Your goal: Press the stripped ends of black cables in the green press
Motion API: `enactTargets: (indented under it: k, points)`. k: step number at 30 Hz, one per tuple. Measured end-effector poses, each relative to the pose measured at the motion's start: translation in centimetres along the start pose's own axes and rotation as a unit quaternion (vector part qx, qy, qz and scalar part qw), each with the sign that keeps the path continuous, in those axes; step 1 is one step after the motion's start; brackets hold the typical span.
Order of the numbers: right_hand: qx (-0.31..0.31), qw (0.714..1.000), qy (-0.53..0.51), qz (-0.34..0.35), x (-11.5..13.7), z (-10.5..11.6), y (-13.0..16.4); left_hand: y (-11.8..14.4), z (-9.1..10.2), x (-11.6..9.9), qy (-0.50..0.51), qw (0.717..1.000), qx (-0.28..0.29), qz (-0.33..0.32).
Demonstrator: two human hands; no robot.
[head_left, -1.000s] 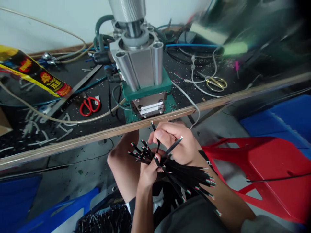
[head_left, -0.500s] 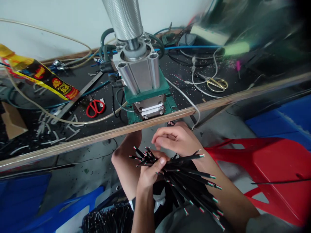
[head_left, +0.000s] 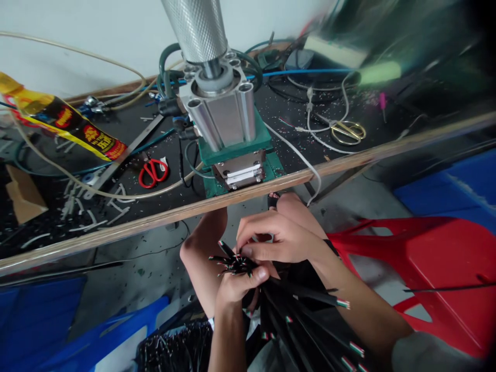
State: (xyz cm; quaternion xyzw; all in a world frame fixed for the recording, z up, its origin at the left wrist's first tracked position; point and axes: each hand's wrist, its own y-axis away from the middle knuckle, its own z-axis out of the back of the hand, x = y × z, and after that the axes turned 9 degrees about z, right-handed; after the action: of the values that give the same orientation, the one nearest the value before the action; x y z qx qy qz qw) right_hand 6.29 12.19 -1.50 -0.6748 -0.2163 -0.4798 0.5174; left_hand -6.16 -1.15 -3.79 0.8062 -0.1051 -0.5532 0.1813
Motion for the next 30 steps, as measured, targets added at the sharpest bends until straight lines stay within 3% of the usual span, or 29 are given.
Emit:
enactTargets:
  k: [2, 6, 9, 13, 19, 24, 30]
  points:
    - [-0.061, 0.996, -0.058, -0.038, 0.0, -0.7, -0.1, -0.2, -0.2, -0.2, -0.004, 0.999, 0.039, -0.003]
    - [-0.234, 0.959, -0.138, -0.085, 0.6, -1.9, -0.6, -1.0, -0.2, -0.1, -0.003, 0.995, 0.093, 0.025]
    - [-0.286, 0.944, -0.147, -0.078, 0.6, -2.1, -1.4, -1.6, -0.1, 0.1, 0.010, 0.995, 0.095, 0.036]
    - [-0.286, 0.946, -0.141, -0.065, 0.4, -2.0, -2.3, -2.4, -0.3, -0.2, -0.027, 0.996, 0.086, 0.007]
    - [-0.216, 0.961, -0.137, -0.106, 0.2, -1.3, -1.4, -2.8, 0.2, 0.1, -0.049, 0.998, 0.048, -0.004]
    - [-0.203, 0.965, -0.158, -0.048, -0.6, -1.0, -0.2, -2.4, 0.7, 1.0, -0.015, 0.998, 0.068, 0.002]
    - [-0.197, 0.974, -0.110, -0.027, 0.0, -1.5, -0.7, -1.6, -0.2, 0.8, -0.016, 0.999, 0.046, -0.024]
